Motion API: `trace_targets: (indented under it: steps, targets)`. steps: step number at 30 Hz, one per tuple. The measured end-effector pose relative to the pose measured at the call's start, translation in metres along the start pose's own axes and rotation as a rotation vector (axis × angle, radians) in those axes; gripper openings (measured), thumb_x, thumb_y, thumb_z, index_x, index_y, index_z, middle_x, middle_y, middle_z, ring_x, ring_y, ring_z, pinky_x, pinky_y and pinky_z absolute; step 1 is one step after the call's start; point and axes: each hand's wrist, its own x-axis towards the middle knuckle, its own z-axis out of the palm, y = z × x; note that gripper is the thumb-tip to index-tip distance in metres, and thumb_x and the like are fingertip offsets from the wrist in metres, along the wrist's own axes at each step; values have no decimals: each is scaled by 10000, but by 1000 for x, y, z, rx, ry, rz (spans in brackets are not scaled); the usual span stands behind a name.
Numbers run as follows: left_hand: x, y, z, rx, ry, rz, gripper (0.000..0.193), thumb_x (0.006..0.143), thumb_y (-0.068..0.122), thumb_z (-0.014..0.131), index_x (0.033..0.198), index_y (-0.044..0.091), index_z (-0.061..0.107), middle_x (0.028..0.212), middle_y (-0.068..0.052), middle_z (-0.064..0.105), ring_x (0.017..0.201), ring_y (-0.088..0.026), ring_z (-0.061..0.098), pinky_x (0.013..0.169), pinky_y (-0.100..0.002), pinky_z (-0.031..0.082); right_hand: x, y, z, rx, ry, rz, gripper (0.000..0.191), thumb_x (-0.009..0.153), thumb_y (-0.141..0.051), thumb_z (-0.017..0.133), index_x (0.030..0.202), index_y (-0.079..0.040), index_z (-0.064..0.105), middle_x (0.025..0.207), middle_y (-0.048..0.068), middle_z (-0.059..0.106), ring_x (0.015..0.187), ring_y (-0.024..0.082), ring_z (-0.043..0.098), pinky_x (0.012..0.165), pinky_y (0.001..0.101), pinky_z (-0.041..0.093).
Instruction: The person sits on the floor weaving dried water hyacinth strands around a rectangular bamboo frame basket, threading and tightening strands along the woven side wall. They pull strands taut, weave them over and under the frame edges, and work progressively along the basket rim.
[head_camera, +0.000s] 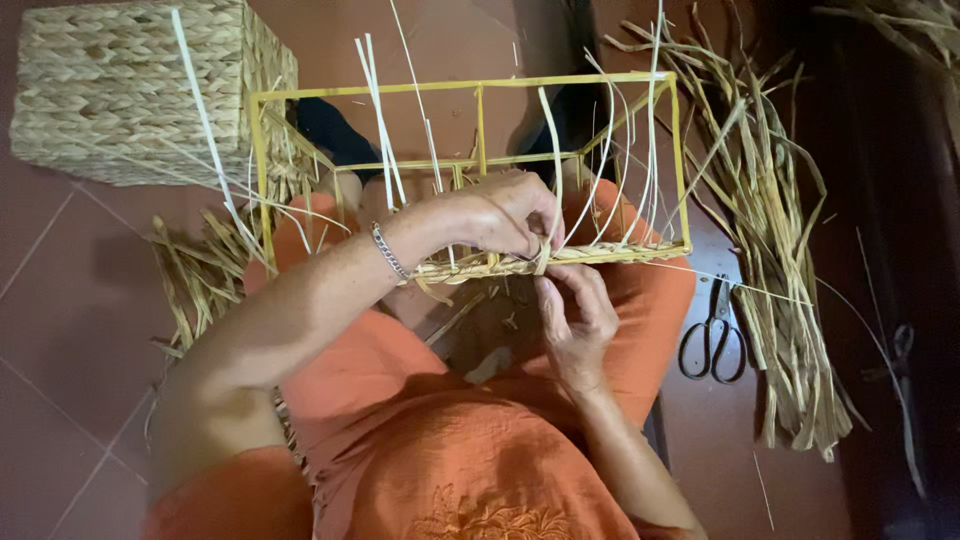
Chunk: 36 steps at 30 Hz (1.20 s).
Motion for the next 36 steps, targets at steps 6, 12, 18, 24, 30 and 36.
trace_targets:
  steps: [6, 12, 18, 24, 30, 36]
  targets:
    - [2, -1, 6, -20, 36, 44, 174, 756, 71, 814, 921, 111, 773, 824, -26, 736, 747, -123, 668, 646, -300, 532, 0, 13, 12, -28, 102, -38, 150, 908, 60, 771, 1026, 17, 689, 942, 107, 684, 843, 180, 664, 758, 285, 537]
    - [-3, 0, 8, -100, 59, 24, 309, 753, -15, 709, 1030, 119, 743, 801, 7, 735, 731, -89, 680, 652, -287, 557, -3, 21, 8, 35, 68, 53, 93, 924, 47, 740, 939, 3, 660, 885, 87, 672, 797, 157, 632, 748, 268, 520]
    - [-36, -10, 16, -50, 138, 286, 495, 741, 23, 728, 1221, 57, 612, 989, -86, 690, 888, -203, 684, 751, -348, 571, 6, 14, 1, 40, -63, -69, 116, 819, 47, 671, 867, -12, 584, 906, 95, 629, 830, 208, 623, 789, 304, 523]
    - [-35, -10, 35, 79, 330, 342, 303, 835, 117, 726, 1086, 21, 586, 992, -120, 644, 934, -294, 668, 809, -426, 537, 9, 7, -4, -26, -214, -221, 156, 745, 40, 664, 837, -33, 562, 851, 115, 575, 785, 280, 606, 720, 355, 508]
    - [-36, -21, 38, 84, 331, 423, 161, 851, 115, 727, 960, 28, 647, 913, -102, 666, 904, -268, 680, 842, -389, 552, 3, 14, -7, -62, -348, -152, 158, 742, 34, 674, 819, -24, 549, 780, 121, 555, 693, 284, 578, 624, 385, 482]
    - [-29, -25, 40, 80, 386, 509, 140, 842, 97, 736, 968, 39, 725, 918, -104, 693, 834, -278, 683, 779, -396, 559, 9, 38, -38, -216, -297, -98, 151, 755, 52, 659, 859, -10, 569, 810, 111, 592, 708, 234, 609, 641, 360, 522]
